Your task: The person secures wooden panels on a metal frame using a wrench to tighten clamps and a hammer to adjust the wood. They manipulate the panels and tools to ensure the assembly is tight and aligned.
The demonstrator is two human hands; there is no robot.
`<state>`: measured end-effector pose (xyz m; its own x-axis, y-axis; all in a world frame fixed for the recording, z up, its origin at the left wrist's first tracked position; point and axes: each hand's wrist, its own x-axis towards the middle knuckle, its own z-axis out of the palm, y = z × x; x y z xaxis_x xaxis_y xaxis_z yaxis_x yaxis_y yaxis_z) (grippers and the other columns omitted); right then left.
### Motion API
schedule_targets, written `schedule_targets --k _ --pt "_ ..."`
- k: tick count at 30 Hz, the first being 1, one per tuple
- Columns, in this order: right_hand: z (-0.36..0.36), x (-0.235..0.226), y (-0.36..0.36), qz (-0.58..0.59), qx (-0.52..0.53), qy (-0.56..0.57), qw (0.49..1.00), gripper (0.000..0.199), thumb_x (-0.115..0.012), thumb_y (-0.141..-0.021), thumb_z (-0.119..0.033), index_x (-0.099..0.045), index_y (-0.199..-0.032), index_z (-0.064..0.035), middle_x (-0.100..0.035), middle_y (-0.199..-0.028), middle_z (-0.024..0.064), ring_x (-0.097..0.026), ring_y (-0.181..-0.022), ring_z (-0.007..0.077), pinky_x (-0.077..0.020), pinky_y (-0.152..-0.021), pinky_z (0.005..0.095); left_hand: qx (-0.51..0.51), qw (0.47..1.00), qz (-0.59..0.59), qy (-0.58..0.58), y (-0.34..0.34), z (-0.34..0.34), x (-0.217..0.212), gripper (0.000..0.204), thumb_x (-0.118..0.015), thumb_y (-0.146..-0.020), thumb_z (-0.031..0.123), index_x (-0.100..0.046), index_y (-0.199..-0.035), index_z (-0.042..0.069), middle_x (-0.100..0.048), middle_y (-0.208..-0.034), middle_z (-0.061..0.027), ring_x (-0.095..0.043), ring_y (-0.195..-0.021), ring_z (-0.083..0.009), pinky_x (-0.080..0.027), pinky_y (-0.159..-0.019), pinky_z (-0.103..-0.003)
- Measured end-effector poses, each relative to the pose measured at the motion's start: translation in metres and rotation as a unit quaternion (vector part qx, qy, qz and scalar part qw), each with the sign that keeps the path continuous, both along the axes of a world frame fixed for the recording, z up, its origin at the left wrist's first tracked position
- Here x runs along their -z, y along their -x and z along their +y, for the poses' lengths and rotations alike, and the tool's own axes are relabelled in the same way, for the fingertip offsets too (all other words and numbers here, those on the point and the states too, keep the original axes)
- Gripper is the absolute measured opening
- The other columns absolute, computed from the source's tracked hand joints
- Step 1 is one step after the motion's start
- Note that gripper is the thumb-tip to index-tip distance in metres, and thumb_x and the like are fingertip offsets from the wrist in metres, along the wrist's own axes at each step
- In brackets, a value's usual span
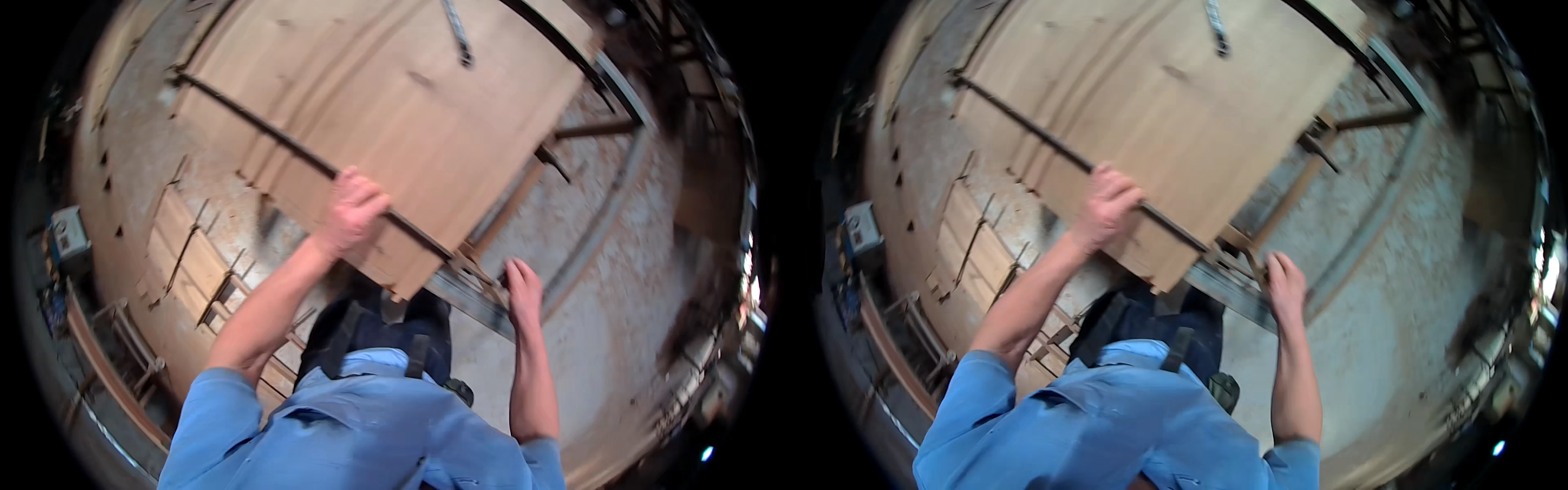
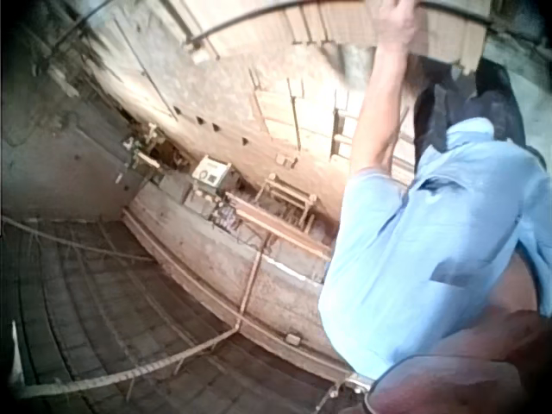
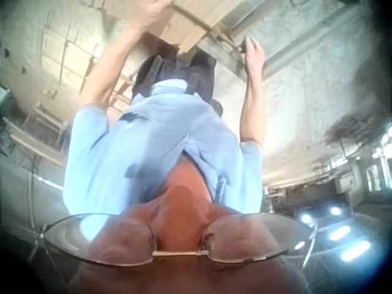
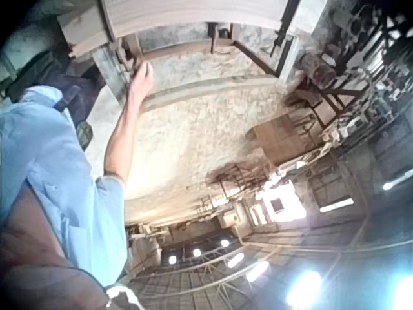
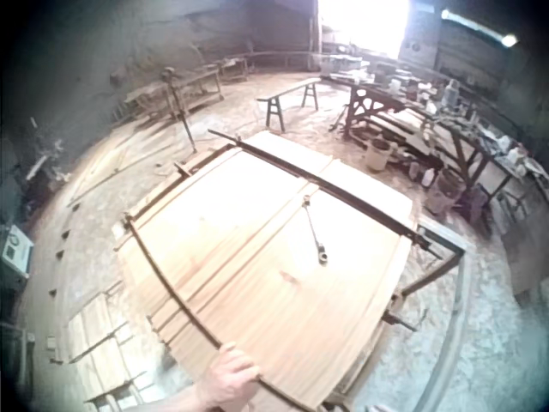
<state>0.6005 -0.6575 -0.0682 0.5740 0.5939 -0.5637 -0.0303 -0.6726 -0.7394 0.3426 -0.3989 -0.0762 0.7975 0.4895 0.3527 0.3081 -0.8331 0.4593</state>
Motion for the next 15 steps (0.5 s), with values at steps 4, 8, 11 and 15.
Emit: schedule_targets --k 4,8,11,15 --pt "0.007 0.048 -0.015 0.325 0.054 0.079 0.941 0.021 -0.057 -0.094 -0.019 -0.063 -0.091 0.0007 -0.062 -0.071 0.0058 -0.05 -0.042 0.0142 -0.0449 -0.04 0.0276 -0.017 1.0 0.013 -0.008 -0.009 -0.005 -0.006 0.018 -0.068 -0.071 0.008 -0.066 -0.088 0.013 -0.059 -0.089 -0.001 -0.058 -0.092 -0.02 -0.038 -0.104 -0.044" --pt "0.013 0.026 -0.016 0.234 -0.069 0.127 0.961 0.031 -0.057 -0.095 -0.029 -0.063 -0.08 -0.0019 -0.056 -0.064 0.0016 -0.047 -0.048 0.01 -0.0395 -0.044 0.0275 -0.019 1.0 0.016 -0.014 -0.007 -0.005 0.0 0.02 -0.069 -0.072 0.007 -0.066 -0.09 0.013 -0.059 -0.09 -0.0021 -0.058 -0.095 -0.0218 -0.038 -0.104 -0.045" --pt "0.003 0.013 -0.014 0.165 -0.125 0.122 0.971 0.04 -0.057 -0.094 -0.037 -0.062 -0.074 -0.0023 -0.051 -0.059 -0.0006 -0.045 -0.05 0.0092 -0.0361 -0.047 0.0282 -0.011 1.0 0.02 -0.004 -0.005 -0.005 -0.001 0.021 -0.069 -0.073 0.003 -0.067 -0.093 0.012 -0.059 -0.093 -0.004 -0.057 -0.097 -0.024 -0.037 -0.104 -0.047" --pt "-0.025 -0.013 -0.003 0.085 -0.195 -0.034 0.976 0.036 -0.07 -0.084 -0.03 -0.064 -0.098 0.002 -0.061 -0.094 0.0075 -0.057 -0.072 0.0168 -0.0492 -0.066 0.0326 -0.012 1.0 0.024 -0.009 -0.004 -0.006 -0.002 0.023 -0.068 -0.072 0.002 -0.067 -0.093 0.011 -0.059 -0.093 -0.0044 -0.057 -0.098 -0.0244 -0.037 -0.104 -0.047"
